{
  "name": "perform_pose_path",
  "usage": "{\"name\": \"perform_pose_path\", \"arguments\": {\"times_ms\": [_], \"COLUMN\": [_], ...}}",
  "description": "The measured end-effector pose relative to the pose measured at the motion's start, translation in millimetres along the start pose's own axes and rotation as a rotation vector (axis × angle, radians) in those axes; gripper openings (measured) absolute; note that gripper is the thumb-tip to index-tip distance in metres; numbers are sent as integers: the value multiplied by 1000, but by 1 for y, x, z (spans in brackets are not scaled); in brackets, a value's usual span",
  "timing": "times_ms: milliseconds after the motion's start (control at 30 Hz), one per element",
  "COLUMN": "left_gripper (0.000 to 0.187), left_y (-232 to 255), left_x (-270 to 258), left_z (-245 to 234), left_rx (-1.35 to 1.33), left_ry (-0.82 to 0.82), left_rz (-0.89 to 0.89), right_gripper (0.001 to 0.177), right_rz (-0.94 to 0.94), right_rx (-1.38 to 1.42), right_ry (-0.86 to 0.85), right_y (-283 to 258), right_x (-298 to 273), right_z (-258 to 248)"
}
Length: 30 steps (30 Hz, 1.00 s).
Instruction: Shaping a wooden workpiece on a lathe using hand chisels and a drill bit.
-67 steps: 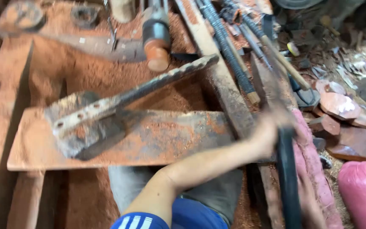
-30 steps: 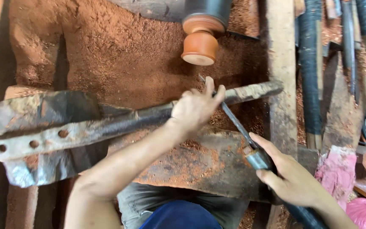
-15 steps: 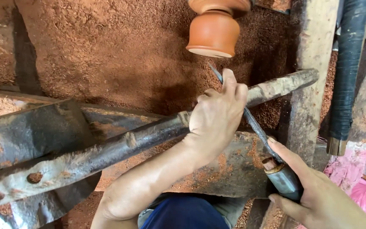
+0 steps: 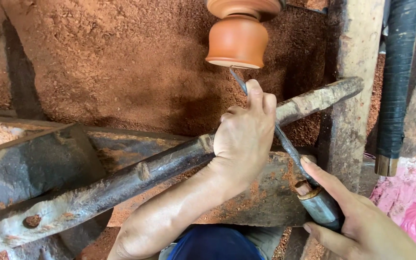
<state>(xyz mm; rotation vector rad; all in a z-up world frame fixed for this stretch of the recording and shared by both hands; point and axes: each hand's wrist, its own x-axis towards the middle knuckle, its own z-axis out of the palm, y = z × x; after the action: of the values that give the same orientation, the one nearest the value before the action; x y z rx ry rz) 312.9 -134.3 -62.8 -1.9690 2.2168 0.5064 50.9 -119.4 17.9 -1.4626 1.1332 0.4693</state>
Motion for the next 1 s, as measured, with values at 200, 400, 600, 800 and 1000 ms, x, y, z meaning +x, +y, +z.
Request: {"name": "perform_pose_path", "arguments": {"times_ms": [200,400,600,800,1000], "left_gripper": [47,43,44,44,42], "left_y": [0,2,1,4,3], "left_x": [-1,0,0,1,0], "left_z": [-2,2,0,5,7], "left_rx": [19,29,20,30,45], "left_ry": [-4,9,30,47,59], "left_rz": [23,17,-2,-7,-22], "right_gripper": [102,102,104,105,106], "right_rz": [-159,-2,21,-39,-86], "right_rx": [-10,64,66,-37,-84], "right_ry": [71,72,94,116,41], "right_y": [-20,-15,-20,-19,-25], "right_x": [3,-4,-2,0,4], "right_z": [4,11,13,13,-2]}}
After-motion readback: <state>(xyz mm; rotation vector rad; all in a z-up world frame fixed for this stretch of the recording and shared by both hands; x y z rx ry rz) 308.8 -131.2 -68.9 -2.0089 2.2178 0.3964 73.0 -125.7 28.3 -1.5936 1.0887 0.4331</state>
